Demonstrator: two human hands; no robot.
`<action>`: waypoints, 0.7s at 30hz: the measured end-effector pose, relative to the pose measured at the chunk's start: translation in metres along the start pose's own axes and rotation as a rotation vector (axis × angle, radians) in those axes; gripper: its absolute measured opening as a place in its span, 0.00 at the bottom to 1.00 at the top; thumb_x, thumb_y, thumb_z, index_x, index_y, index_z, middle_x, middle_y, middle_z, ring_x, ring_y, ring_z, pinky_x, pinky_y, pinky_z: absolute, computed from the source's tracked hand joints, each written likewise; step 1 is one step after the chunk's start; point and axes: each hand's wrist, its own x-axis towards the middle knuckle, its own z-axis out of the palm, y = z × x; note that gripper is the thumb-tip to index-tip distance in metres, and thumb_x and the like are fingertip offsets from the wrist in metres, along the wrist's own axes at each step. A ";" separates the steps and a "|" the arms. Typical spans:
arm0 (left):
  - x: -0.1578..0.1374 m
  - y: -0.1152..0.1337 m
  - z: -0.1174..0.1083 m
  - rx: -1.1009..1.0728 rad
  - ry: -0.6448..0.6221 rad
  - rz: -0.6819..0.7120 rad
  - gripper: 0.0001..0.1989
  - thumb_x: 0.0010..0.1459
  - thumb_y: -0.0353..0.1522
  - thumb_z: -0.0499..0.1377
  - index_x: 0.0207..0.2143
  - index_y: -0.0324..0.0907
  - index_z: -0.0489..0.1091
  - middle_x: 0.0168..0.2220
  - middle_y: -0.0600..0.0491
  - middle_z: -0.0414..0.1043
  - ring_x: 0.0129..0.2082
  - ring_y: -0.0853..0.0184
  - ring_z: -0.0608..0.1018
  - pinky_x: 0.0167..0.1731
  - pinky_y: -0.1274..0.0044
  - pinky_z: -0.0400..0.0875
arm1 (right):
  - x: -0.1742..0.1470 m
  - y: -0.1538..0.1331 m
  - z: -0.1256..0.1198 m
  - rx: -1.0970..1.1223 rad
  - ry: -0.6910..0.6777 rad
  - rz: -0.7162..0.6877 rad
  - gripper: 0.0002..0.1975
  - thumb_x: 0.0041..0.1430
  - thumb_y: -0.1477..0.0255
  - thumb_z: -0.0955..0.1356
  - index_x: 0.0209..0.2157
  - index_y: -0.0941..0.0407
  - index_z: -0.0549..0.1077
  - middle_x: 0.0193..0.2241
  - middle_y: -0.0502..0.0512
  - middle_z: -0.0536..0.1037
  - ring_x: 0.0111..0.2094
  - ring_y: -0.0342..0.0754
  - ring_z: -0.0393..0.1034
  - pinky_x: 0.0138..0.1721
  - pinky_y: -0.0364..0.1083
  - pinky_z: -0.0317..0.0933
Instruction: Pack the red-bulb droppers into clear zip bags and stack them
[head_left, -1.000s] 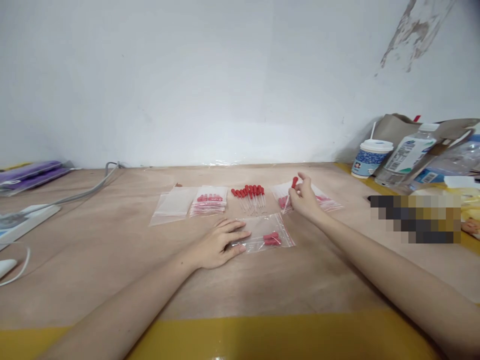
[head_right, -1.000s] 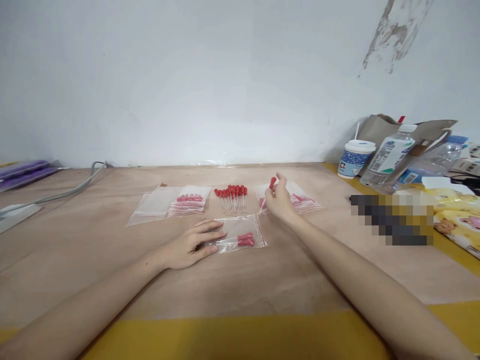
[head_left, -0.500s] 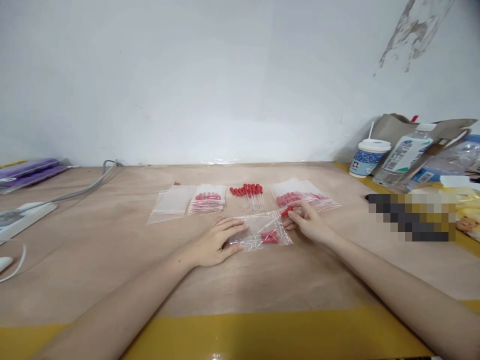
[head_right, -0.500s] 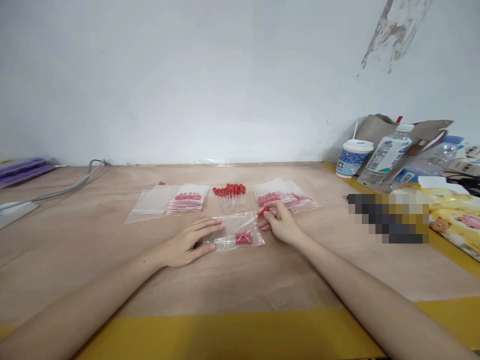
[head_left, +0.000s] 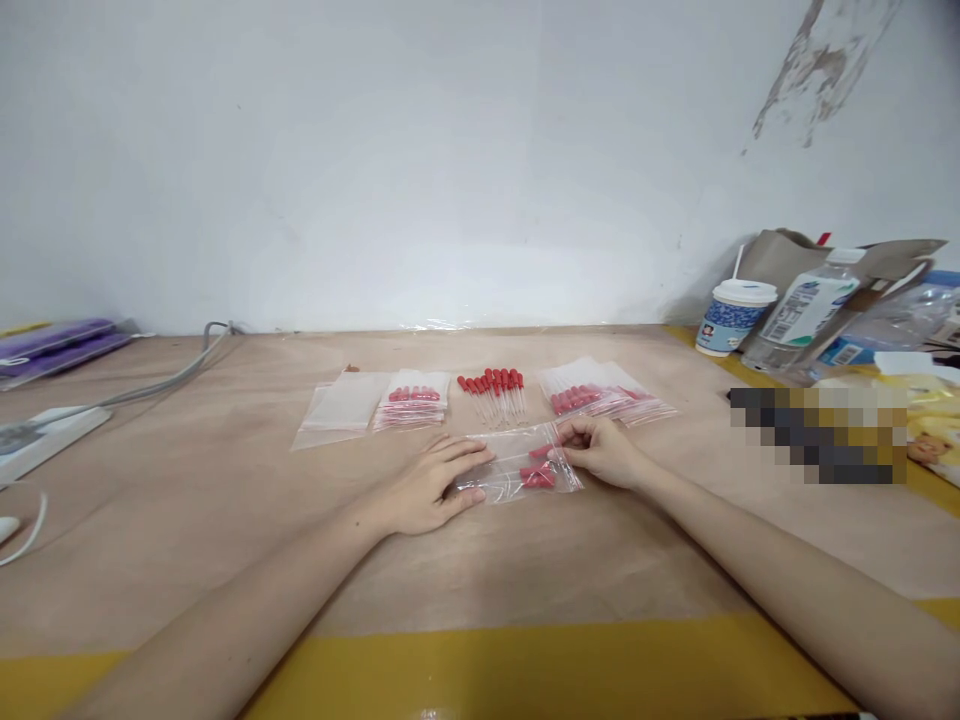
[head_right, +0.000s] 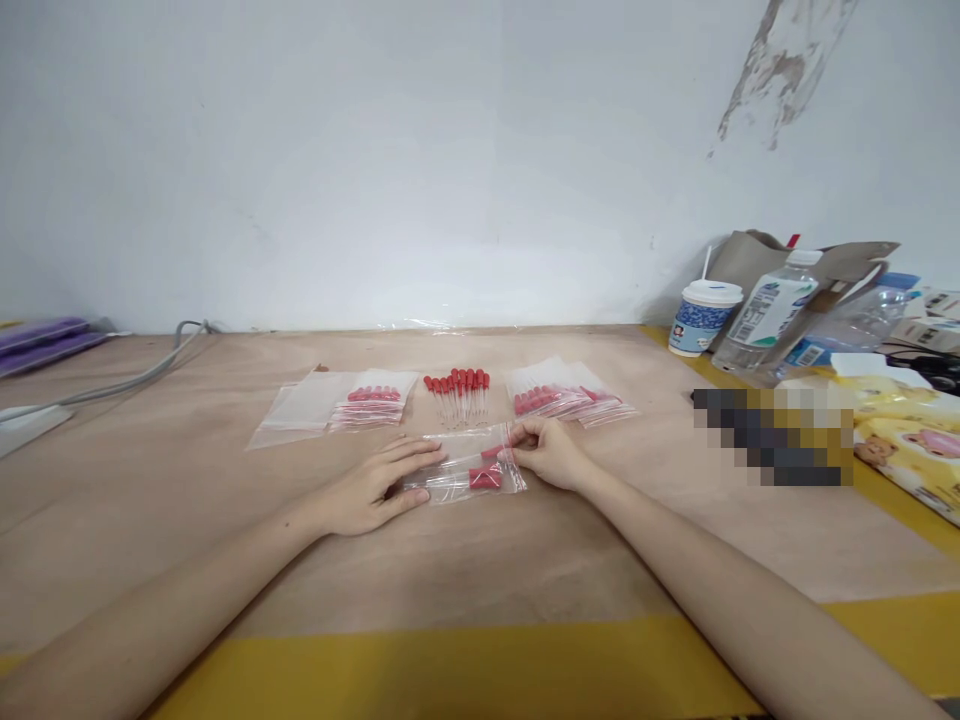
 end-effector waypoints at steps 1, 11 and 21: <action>0.000 0.000 0.000 0.000 -0.002 -0.002 0.23 0.62 0.42 0.49 0.58 0.48 0.56 0.59 0.49 0.56 0.58 0.59 0.59 0.56 0.62 0.53 | 0.000 -0.001 0.003 -0.019 0.023 -0.003 0.11 0.43 0.64 0.70 0.24 0.58 0.73 0.22 0.50 0.73 0.25 0.43 0.66 0.28 0.43 0.61; 0.002 -0.001 0.001 -0.005 -0.020 -0.001 0.23 0.62 0.43 0.49 0.57 0.47 0.58 0.59 0.49 0.56 0.59 0.59 0.58 0.57 0.62 0.51 | 0.010 -0.020 -0.012 -0.384 0.179 -0.006 0.06 0.47 0.74 0.65 0.26 0.57 0.74 0.23 0.51 0.74 0.24 0.44 0.66 0.28 0.42 0.60; 0.001 -0.001 0.000 -0.001 -0.042 0.018 0.22 0.63 0.42 0.48 0.57 0.45 0.58 0.59 0.48 0.55 0.60 0.60 0.57 0.58 0.64 0.49 | 0.100 -0.033 0.014 -0.640 0.293 0.281 0.17 0.45 0.73 0.67 0.40 0.63 0.70 0.38 0.67 0.75 0.40 0.54 0.70 0.35 0.45 0.62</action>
